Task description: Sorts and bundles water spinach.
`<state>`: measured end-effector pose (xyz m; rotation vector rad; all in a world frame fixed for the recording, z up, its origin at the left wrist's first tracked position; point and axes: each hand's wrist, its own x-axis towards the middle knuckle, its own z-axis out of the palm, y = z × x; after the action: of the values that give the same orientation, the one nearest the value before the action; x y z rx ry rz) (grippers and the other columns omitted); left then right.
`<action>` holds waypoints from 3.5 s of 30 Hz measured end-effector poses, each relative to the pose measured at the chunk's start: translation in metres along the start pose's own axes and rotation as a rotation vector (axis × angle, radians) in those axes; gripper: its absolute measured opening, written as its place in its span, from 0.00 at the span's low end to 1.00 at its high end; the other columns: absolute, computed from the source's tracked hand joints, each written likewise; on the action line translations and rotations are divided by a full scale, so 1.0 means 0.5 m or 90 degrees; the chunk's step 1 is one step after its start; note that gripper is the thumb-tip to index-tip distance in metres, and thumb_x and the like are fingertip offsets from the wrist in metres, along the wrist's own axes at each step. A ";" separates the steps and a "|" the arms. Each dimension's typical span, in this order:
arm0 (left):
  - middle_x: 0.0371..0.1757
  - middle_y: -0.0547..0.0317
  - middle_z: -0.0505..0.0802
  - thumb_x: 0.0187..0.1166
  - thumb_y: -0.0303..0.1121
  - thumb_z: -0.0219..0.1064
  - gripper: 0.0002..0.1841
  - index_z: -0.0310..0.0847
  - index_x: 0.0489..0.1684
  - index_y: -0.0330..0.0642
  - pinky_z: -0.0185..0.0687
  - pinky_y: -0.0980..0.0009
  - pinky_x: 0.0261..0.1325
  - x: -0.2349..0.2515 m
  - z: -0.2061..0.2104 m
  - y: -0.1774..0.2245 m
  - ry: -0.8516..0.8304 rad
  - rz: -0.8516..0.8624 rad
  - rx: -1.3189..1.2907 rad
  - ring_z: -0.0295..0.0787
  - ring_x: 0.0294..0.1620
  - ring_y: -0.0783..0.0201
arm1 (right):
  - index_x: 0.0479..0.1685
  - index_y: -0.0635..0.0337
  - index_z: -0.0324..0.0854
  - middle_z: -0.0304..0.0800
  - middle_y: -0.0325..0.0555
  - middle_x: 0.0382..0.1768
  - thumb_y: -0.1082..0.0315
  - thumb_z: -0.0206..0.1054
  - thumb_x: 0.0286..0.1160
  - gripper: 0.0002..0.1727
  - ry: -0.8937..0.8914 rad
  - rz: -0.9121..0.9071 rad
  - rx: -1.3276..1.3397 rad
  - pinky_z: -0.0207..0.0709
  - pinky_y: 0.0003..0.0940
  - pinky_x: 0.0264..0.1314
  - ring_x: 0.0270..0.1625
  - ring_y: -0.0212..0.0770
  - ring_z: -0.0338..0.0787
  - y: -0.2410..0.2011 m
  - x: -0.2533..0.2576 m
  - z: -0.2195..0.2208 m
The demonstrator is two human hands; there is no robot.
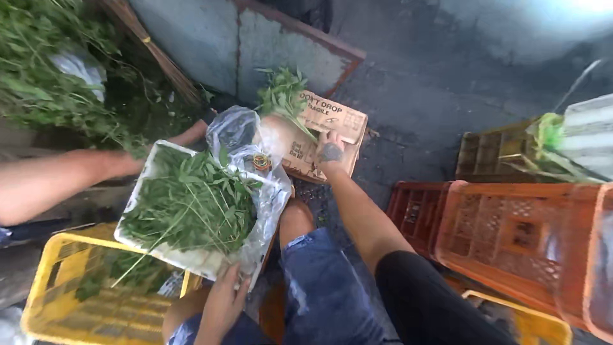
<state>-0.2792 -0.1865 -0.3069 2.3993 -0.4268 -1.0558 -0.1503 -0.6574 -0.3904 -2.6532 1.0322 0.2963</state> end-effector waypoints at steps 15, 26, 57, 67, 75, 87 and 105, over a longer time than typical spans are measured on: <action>0.46 0.52 0.93 0.88 0.47 0.56 0.19 0.88 0.50 0.42 0.87 0.51 0.60 -0.064 0.066 -0.065 0.063 -0.086 -0.090 0.93 0.51 0.55 | 0.65 0.57 0.84 0.93 0.51 0.53 0.64 0.64 0.85 0.15 -0.392 -0.539 0.186 0.88 0.51 0.62 0.53 0.46 0.94 -0.371 -0.350 0.012; 0.68 0.41 0.86 0.84 0.36 0.61 0.17 0.84 0.66 0.42 0.81 0.44 0.70 -0.071 -0.189 -0.201 0.494 -0.269 -0.065 0.83 0.70 0.43 | 0.59 0.59 0.86 0.93 0.51 0.50 0.60 0.69 0.80 0.16 -0.348 -0.302 0.323 0.86 0.49 0.62 0.52 0.46 0.93 -0.518 -0.618 0.219; 0.15 0.69 0.69 0.95 0.39 0.40 0.18 0.77 0.55 0.42 0.59 0.79 0.09 -0.208 -0.043 0.033 0.301 0.049 -1.297 0.60 0.08 0.73 | 0.74 0.55 0.75 0.94 0.50 0.47 0.45 0.49 0.93 0.27 -0.653 -0.279 0.723 0.87 0.41 0.41 0.39 0.44 0.92 -0.473 -0.695 0.042; 0.42 0.56 0.89 0.93 0.34 0.50 0.15 0.76 0.68 0.41 0.81 0.70 0.29 -0.236 -0.295 0.082 0.326 -0.140 -0.548 0.80 0.24 0.67 | 0.87 0.56 0.66 0.72 0.67 0.81 0.39 0.58 0.84 0.39 -0.551 -0.511 0.002 0.66 0.70 0.81 0.82 0.67 0.74 -0.321 -0.677 0.178; 0.21 0.70 0.72 0.96 0.41 0.43 0.15 0.70 0.72 0.61 0.73 0.74 0.20 -0.210 -0.410 0.087 0.457 0.207 -0.792 0.69 0.16 0.70 | 0.69 0.58 0.82 0.86 0.60 0.67 0.48 0.58 0.86 0.26 -0.451 -0.323 0.093 0.75 0.65 0.73 0.73 0.60 0.84 -0.366 -0.667 0.188; 0.33 0.65 0.82 0.95 0.42 0.47 0.15 0.80 0.62 0.51 0.75 0.76 0.26 -0.083 -0.201 -0.135 0.414 -0.084 -0.968 0.73 0.22 0.72 | 0.60 0.49 0.79 0.76 0.36 0.29 0.53 0.65 0.84 0.15 -0.653 0.272 0.754 0.65 0.23 0.16 0.16 0.28 0.67 -0.484 -0.635 0.277; 0.42 0.50 0.88 0.93 0.36 0.56 0.15 0.73 0.69 0.40 0.87 0.62 0.33 -0.076 -0.002 -0.050 0.294 -0.112 -1.054 0.86 0.31 0.58 | 0.64 0.58 0.85 0.94 0.47 0.44 0.59 0.56 0.92 0.18 -0.377 -0.332 0.406 0.87 0.40 0.49 0.42 0.40 0.93 -0.394 -0.635 0.022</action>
<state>-0.3010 -0.1480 -0.2968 1.0404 0.6375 -0.4398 -0.2464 -0.3159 -0.2736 -1.9584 0.1785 0.4927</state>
